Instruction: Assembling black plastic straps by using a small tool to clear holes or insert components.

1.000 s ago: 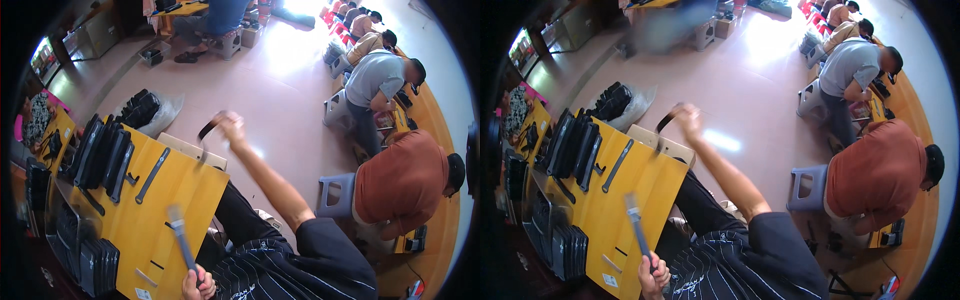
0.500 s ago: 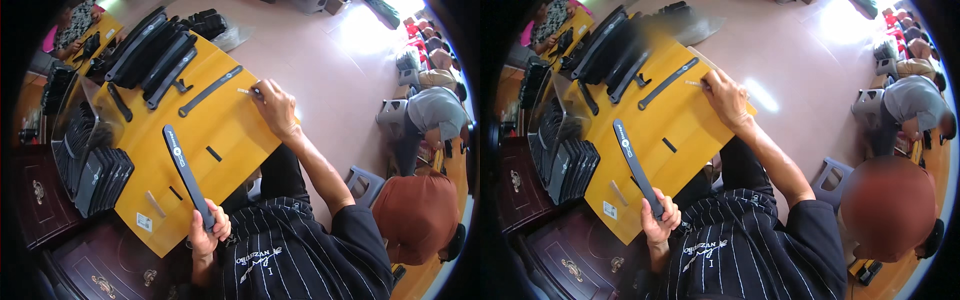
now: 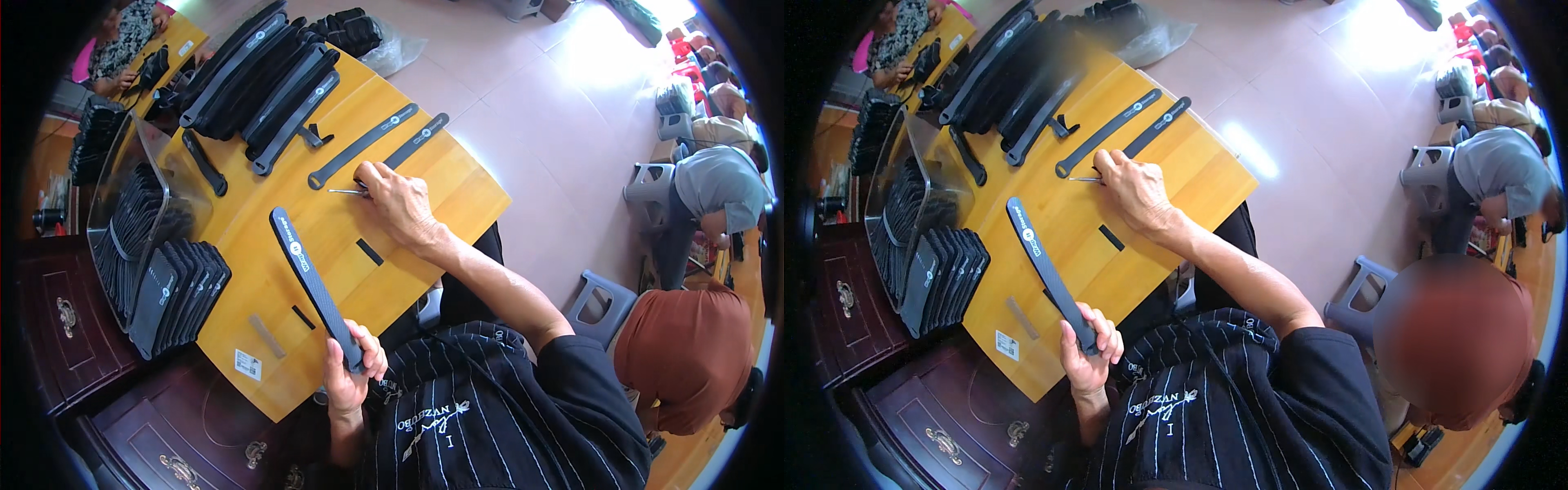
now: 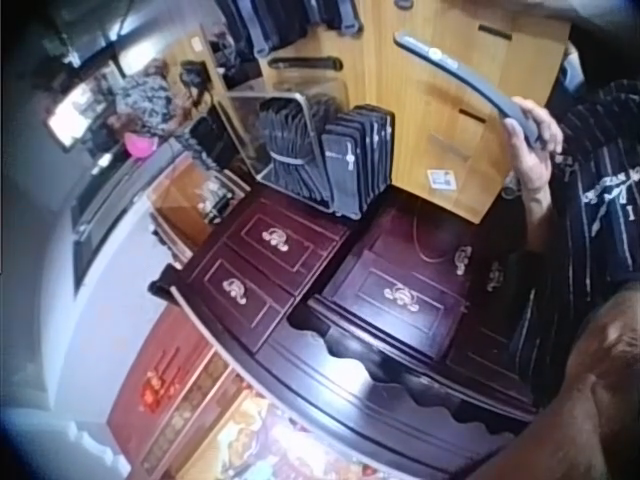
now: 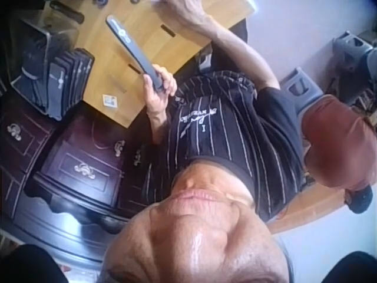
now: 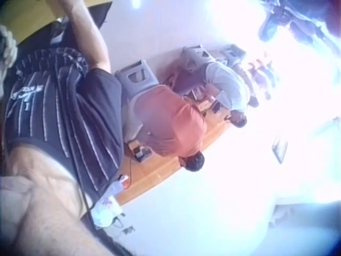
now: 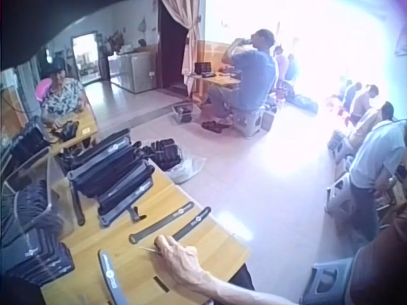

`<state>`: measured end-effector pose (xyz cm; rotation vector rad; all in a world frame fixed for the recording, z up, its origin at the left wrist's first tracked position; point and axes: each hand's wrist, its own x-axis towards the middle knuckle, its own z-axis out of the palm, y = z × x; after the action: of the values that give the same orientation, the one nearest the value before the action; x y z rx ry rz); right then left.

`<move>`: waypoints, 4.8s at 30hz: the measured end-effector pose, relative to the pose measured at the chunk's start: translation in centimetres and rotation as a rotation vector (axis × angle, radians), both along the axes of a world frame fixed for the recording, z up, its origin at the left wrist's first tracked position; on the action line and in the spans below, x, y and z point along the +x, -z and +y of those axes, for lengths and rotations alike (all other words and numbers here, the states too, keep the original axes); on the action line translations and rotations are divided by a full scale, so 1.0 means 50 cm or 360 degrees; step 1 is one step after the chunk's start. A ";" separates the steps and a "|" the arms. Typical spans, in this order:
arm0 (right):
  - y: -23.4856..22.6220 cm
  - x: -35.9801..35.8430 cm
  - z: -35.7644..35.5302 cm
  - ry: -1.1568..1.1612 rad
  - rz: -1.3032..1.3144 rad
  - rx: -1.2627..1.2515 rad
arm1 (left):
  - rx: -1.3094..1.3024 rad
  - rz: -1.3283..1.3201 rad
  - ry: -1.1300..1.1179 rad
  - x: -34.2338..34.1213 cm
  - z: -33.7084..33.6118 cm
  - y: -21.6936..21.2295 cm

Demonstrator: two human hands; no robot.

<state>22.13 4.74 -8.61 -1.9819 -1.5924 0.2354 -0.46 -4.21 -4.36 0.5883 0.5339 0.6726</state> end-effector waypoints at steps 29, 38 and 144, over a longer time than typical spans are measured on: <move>-0.047 0.118 0.024 0.0029 -0.0258 -0.0029 | -0.0011 0.0139 0.0009 0.027 -0.010 0.005; 0.003 0.110 0.062 -0.0052 -0.0359 -0.0107 | -0.0046 0.0172 0.0022 0.030 0.007 0.013; -0.175 -0.119 -0.211 -0.0270 0.1769 0.0272 | 0.3089 0.1159 -0.1168 0.069 0.105 -0.061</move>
<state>16.19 -5.79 0.12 -1.1725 -0.9630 1.0161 2.98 1.04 -1.33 2.6004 0.6360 1.6361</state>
